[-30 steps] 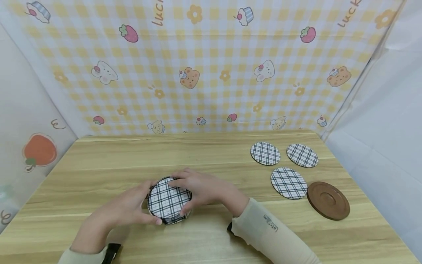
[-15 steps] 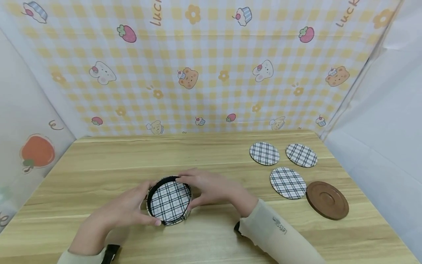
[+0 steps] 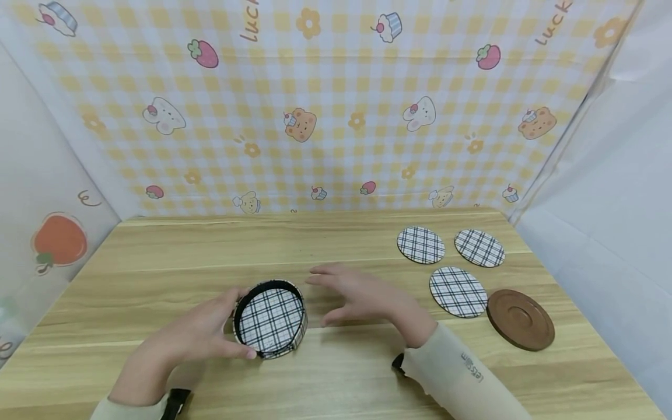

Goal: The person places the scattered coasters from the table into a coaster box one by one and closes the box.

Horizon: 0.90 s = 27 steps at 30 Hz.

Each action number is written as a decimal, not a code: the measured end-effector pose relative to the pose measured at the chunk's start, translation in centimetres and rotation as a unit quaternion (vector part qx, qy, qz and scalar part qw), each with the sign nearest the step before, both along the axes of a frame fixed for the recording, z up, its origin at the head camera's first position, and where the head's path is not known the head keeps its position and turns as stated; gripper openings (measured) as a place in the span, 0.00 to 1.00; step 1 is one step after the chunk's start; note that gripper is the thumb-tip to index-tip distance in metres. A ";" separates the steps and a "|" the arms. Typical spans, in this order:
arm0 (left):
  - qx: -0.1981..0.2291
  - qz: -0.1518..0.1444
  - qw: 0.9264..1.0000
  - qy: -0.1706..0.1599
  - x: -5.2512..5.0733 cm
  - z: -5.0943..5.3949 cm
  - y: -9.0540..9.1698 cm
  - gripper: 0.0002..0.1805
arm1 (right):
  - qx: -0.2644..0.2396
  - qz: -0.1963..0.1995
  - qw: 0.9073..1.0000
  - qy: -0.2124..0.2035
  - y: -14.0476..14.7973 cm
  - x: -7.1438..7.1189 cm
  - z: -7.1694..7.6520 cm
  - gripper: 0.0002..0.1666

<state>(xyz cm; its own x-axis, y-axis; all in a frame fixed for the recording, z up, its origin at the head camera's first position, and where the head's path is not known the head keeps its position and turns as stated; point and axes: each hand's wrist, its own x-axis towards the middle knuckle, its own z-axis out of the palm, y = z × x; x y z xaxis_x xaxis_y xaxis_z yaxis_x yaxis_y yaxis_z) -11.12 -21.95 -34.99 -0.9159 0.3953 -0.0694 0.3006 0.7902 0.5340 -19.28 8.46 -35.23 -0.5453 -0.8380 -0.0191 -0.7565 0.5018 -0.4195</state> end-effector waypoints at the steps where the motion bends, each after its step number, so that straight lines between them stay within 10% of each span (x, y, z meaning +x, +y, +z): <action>1: 0.000 0.000 1.000 0.000 0.0 0.0 0.0 0.60 | -0.001 -0.003 1.000 0.000 0.3 0.0 0.0 0.47; 27: 0.012 0.002 1.000 -0.019 -0.1 0.0 0.0 0.59 | -0.062 -0.144 0.987 0.017 10.9 -0.3 1.1 0.42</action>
<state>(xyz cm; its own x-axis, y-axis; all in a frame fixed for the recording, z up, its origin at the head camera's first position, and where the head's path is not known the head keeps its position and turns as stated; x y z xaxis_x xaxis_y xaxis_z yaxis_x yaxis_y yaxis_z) -11.18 -21.96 -34.98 -0.9146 0.3934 -0.0938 0.2767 0.7778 0.5644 -19.57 19.39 -34.13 -0.7600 -0.6427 0.0968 -0.6047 0.6447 -0.4676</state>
